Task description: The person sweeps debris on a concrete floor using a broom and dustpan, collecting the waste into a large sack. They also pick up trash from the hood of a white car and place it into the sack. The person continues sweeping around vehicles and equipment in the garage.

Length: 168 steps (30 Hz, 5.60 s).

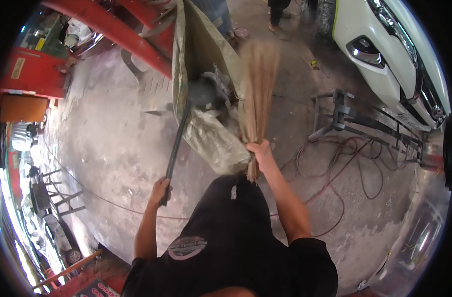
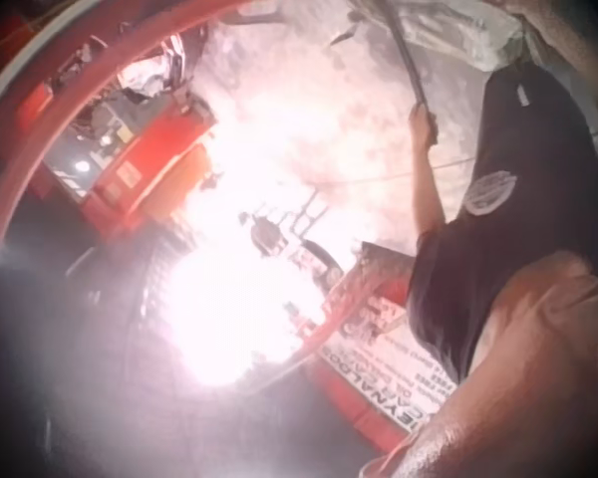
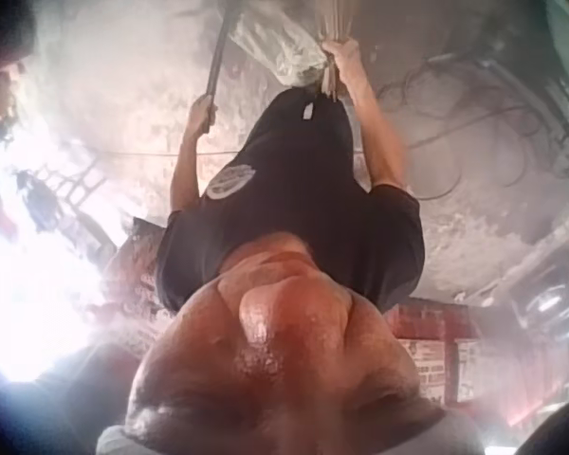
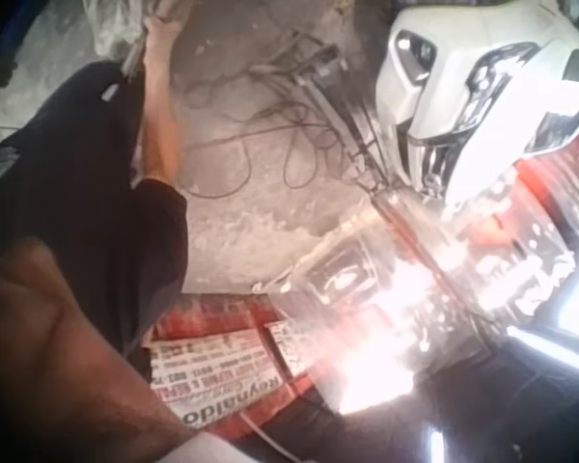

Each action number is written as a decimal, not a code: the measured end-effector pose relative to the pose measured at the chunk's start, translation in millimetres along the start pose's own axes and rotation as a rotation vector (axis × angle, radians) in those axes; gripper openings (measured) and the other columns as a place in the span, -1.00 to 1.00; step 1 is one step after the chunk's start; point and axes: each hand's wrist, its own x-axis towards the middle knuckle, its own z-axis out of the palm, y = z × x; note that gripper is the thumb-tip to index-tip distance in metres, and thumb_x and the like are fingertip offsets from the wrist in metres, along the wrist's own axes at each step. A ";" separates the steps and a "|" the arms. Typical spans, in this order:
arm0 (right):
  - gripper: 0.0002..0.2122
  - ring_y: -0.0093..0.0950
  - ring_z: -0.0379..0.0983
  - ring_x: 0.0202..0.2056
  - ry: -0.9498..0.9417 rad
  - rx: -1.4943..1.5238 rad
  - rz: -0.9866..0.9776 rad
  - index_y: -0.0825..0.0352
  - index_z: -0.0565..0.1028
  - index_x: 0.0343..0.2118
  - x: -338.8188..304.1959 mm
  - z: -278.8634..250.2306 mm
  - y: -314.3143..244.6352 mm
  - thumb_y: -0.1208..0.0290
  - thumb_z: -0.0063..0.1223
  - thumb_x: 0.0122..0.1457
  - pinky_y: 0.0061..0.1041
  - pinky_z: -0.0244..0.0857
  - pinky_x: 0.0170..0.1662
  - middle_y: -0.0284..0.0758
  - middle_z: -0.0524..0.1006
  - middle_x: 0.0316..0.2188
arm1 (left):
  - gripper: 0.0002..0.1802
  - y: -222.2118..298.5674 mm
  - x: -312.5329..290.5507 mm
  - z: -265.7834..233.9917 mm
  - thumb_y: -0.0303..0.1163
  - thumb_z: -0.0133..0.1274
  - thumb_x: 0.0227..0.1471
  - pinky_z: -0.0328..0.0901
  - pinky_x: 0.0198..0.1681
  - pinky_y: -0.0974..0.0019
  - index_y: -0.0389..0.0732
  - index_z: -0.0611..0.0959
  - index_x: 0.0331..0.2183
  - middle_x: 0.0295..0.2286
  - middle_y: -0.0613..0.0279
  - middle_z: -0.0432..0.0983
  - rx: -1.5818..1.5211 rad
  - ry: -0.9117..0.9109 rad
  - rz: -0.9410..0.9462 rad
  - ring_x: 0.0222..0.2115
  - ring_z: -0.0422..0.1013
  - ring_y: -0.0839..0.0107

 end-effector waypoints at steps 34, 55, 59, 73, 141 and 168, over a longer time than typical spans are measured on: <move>-0.80 -0.51 0.43 -0.45 0.492 -0.213 -0.083 0.48 0.53 -0.39 -90.9 36.5 11.8 0.43 0.19 -0.03 -0.44 0.30 -0.34 -0.35 0.51 -0.50 | -0.43 92.6 24.8 -43.4 0.18 -0.16 0.30 0.26 -0.79 0.31 -0.15 0.51 -0.06 -0.66 0.20 0.42 0.383 -0.296 -0.088 -0.79 0.37 0.39; -0.85 -0.61 0.41 -0.45 0.235 -0.058 -0.168 0.48 0.54 -0.40 -85.6 29.0 30.2 0.48 0.15 0.02 -0.52 0.31 -0.38 -0.44 0.51 -0.48 | -0.34 138.0 -35.4 -19.5 0.20 -0.28 0.33 0.24 -0.81 0.33 -0.23 0.50 0.01 -0.71 0.24 0.39 0.455 -0.257 -0.187 -0.83 0.34 0.42; -0.88 -0.64 0.36 -0.48 0.103 -0.215 -0.119 0.45 0.53 -0.44 -83.2 35.1 38.1 0.50 0.14 -0.02 -0.53 0.27 -0.42 -0.46 0.48 -0.53 | -0.34 96.9 53.4 -5.2 0.21 -0.26 0.32 0.24 -0.81 0.30 -0.22 0.50 -0.02 -0.70 0.19 0.40 0.356 -0.267 -0.175 -0.83 0.33 0.40; -0.84 -0.63 0.35 -0.52 0.153 -0.196 -0.143 0.42 0.57 -0.46 -69.5 16.3 26.5 0.41 0.22 0.01 -0.51 0.23 -0.46 -0.47 0.50 -0.56 | -0.49 87.7 -4.5 30.4 0.09 -0.07 0.28 0.22 -0.78 0.35 -0.20 0.54 -0.11 -0.66 0.21 0.43 0.302 -0.201 0.032 -0.80 0.33 0.46; -0.75 -0.56 0.42 -0.52 0.267 0.169 -0.219 0.33 0.46 -0.22 -19.4 16.1 7.8 0.68 0.12 0.01 -0.57 0.30 -0.50 -0.37 0.46 -0.42 | -0.51 133.1 -117.0 129.3 -0.38 0.21 -0.13 0.43 -0.19 0.16 -0.16 0.69 -0.05 -0.35 -0.08 0.64 0.325 -0.023 0.767 -0.34 0.60 0.06; -0.40 -0.32 0.48 -0.01 -0.351 0.146 0.100 -0.04 0.10 0.39 -100.5 166.6 -68.7 0.37 0.02 0.33 -0.25 0.41 -0.01 -0.23 0.42 0.06 | -0.52 140.5 -214.6 55.5 -0.27 0.17 0.00 0.42 -0.27 0.02 -0.16 0.65 -0.01 -0.43 -0.11 0.62 0.573 0.073 0.708 -0.41 0.55 -0.03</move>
